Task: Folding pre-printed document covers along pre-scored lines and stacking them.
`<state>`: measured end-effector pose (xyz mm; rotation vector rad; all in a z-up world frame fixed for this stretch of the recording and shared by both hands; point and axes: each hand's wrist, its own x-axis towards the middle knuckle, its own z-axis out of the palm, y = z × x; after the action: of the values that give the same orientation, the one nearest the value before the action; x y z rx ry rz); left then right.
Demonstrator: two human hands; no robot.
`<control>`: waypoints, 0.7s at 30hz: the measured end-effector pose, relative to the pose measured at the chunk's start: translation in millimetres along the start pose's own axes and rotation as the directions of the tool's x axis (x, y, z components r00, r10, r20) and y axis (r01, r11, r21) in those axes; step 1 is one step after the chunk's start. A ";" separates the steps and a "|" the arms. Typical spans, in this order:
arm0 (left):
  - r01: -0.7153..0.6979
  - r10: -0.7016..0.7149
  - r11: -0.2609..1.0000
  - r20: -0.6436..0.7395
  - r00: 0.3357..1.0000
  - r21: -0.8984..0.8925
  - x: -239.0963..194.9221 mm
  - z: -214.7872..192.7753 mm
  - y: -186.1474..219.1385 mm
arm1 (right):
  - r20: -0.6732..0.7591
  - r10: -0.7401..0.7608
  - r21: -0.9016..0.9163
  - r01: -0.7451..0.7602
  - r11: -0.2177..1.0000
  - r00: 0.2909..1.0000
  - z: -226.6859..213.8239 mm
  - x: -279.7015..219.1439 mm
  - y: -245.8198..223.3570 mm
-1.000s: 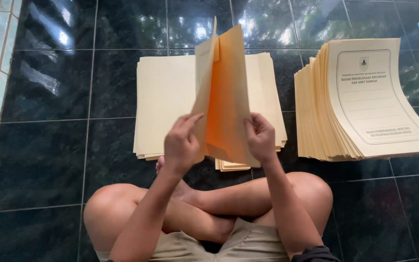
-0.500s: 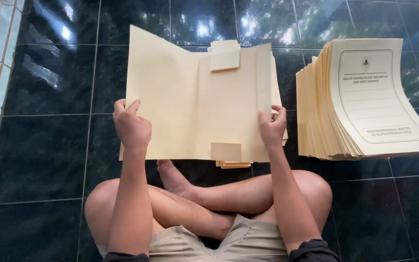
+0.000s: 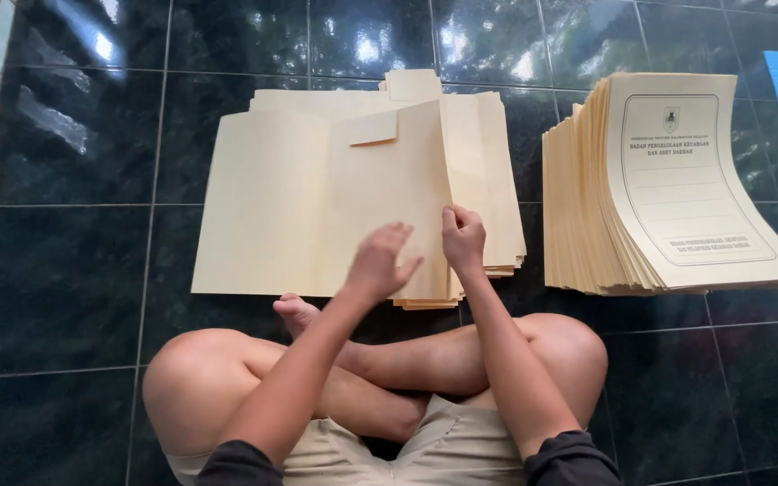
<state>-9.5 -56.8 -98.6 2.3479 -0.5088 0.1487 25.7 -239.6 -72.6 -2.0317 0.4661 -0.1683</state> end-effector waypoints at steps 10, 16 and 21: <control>-0.179 0.115 0.947 0.238 0.964 0.266 -24.0 30.2 21.5 | 0.209 0.259 0.373 -0.322 0.870 0.943 11.5 35.7 75.4; -0.186 -0.059 0.897 0.525 0.849 0.401 -29.5 47.4 5.9 | 0.130 -0.058 -0.283 0.093 0.955 0.990 21.4 15.7 64.3; -0.134 -0.137 0.909 0.585 0.799 0.396 -27.2 45.5 8.9 | 0.418 -0.023 -0.827 0.390 0.404 0.908 34.6 -3.4 39.1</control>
<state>-39.7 -84.9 -133.1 2.8097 -0.8488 -0.5805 23.4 -226.6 -123.2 -3.1370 0.0075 0.4035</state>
